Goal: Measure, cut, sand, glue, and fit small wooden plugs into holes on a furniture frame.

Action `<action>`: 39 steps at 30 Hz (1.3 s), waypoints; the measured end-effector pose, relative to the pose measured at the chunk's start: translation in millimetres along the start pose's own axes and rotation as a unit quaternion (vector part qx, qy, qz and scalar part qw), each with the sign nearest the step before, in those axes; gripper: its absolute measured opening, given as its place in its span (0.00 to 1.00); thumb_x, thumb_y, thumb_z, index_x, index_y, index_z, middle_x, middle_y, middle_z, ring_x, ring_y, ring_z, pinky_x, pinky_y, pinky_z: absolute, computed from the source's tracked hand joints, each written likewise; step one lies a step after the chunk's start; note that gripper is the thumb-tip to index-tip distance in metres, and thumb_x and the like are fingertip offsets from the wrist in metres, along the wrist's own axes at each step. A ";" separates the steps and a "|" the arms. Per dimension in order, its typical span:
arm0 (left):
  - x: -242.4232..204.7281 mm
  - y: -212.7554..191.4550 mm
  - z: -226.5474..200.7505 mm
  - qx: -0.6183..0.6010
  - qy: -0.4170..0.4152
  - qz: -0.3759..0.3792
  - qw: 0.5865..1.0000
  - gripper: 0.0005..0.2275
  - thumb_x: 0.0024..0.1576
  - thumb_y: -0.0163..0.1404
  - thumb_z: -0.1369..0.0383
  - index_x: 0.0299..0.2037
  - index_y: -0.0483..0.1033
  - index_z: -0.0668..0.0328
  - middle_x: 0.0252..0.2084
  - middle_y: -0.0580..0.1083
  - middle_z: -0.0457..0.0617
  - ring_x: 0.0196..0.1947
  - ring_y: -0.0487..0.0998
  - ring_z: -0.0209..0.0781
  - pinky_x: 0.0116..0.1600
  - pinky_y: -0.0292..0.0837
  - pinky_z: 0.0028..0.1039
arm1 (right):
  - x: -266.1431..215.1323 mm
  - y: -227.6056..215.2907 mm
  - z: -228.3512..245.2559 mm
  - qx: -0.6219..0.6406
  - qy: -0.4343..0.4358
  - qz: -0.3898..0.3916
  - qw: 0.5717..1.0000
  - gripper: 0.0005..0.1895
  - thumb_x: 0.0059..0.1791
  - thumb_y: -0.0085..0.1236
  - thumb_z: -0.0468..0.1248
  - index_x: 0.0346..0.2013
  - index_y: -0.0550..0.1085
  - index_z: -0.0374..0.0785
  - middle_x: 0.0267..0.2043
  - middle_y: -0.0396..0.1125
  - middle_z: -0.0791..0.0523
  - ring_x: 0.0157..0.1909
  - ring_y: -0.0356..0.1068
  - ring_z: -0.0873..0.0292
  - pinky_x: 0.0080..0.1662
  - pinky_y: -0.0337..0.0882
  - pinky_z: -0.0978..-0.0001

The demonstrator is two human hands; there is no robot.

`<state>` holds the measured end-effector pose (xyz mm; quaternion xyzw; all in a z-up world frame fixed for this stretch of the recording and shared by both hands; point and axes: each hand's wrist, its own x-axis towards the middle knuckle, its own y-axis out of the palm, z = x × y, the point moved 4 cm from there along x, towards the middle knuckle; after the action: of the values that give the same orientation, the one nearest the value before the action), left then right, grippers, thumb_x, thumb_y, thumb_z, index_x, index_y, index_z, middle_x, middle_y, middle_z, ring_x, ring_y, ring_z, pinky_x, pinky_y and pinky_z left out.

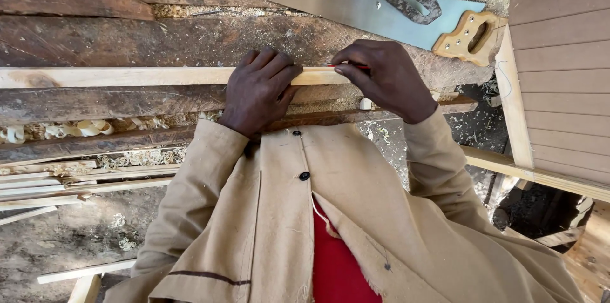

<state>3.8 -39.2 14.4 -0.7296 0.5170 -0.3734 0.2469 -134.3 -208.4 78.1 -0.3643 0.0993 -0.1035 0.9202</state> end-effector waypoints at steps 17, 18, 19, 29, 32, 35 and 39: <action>-1.2 3.9 0.2 0.021 0.010 -0.020 1.000 0.13 0.50 0.63 0.71 0.44 0.80 0.59 0.44 0.75 0.46 0.47 0.74 0.44 0.52 0.69 0.35 | 13.5 6.8 -12.1 -0.035 -0.104 0.058 0.992 0.07 0.54 0.61 0.36 0.44 0.80 0.36 0.33 0.71 0.52 0.34 0.70 0.52 0.39 0.70 0.59; -2.3 5.4 0.2 0.017 0.007 -0.021 1.000 0.13 0.50 0.63 0.71 0.44 0.80 0.59 0.44 0.75 0.46 0.47 0.74 0.44 0.51 0.69 0.35 | 7.6 2.8 -17.3 -0.059 -0.109 0.065 0.990 0.07 0.54 0.61 0.36 0.43 0.80 0.36 0.34 0.71 0.52 0.35 0.71 0.52 0.40 0.71 0.59; -2.1 4.0 0.6 0.017 0.008 -0.021 1.000 0.13 0.50 0.63 0.71 0.44 0.80 0.59 0.44 0.75 0.46 0.47 0.74 0.44 0.51 0.69 0.35 | 3.5 -3.0 -17.8 -0.059 -0.109 0.064 0.990 0.07 0.54 0.61 0.36 0.43 0.80 0.36 0.34 0.71 0.52 0.35 0.71 0.52 0.40 0.71 0.59; -24.4 -26.5 31.7 -0.084 -0.085 -0.110 0.987 0.08 0.58 0.62 0.73 0.46 0.79 0.60 0.46 0.77 0.50 0.46 0.77 0.44 0.50 0.78 0.34 | -28.4 -17.8 -23.1 -0.017 -0.002 -0.102 0.995 0.13 0.56 0.52 0.22 0.49 0.79 0.37 0.36 0.67 0.51 0.36 0.69 0.55 0.41 0.69 0.63; -40.7 -47.4 59.7 -0.111 -0.187 -0.185 0.958 0.07 0.64 0.62 0.72 0.50 0.80 0.60 0.46 0.79 0.50 0.42 0.79 0.40 0.45 0.80 0.31 | -34.2 -9.1 -23.9 0.001 0.027 -0.130 0.991 0.14 0.54 0.51 0.21 0.50 0.78 0.36 0.38 0.68 0.50 0.38 0.70 0.54 0.41 0.69 0.63; -50.8 -80.2 75.9 -0.048 -0.237 -0.203 0.949 0.11 0.66 0.62 0.71 0.57 0.81 0.58 0.45 0.78 0.49 0.41 0.77 0.40 0.44 0.78 0.31 | -23.2 7.3 -19.5 -0.001 0.011 -0.122 0.993 0.14 0.52 0.52 0.21 0.49 0.78 0.35 0.39 0.68 0.48 0.39 0.70 0.51 0.42 0.69 0.60; -60.2 -94.3 93.8 -0.050 -0.266 -0.266 0.925 0.14 0.68 0.58 0.66 0.63 0.77 0.54 0.49 0.76 0.47 0.44 0.76 0.37 0.47 0.78 0.31 | 0.7 23.8 -12.1 0.007 -0.023 -0.107 0.994 0.16 0.50 0.51 0.20 0.48 0.77 0.35 0.42 0.69 0.48 0.42 0.71 0.48 0.44 0.71 0.59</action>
<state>121.4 47.3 11.2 -0.9242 0.2374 -0.1917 0.2299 -133.9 -199.4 52.9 -0.3690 0.0380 -0.1933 0.9083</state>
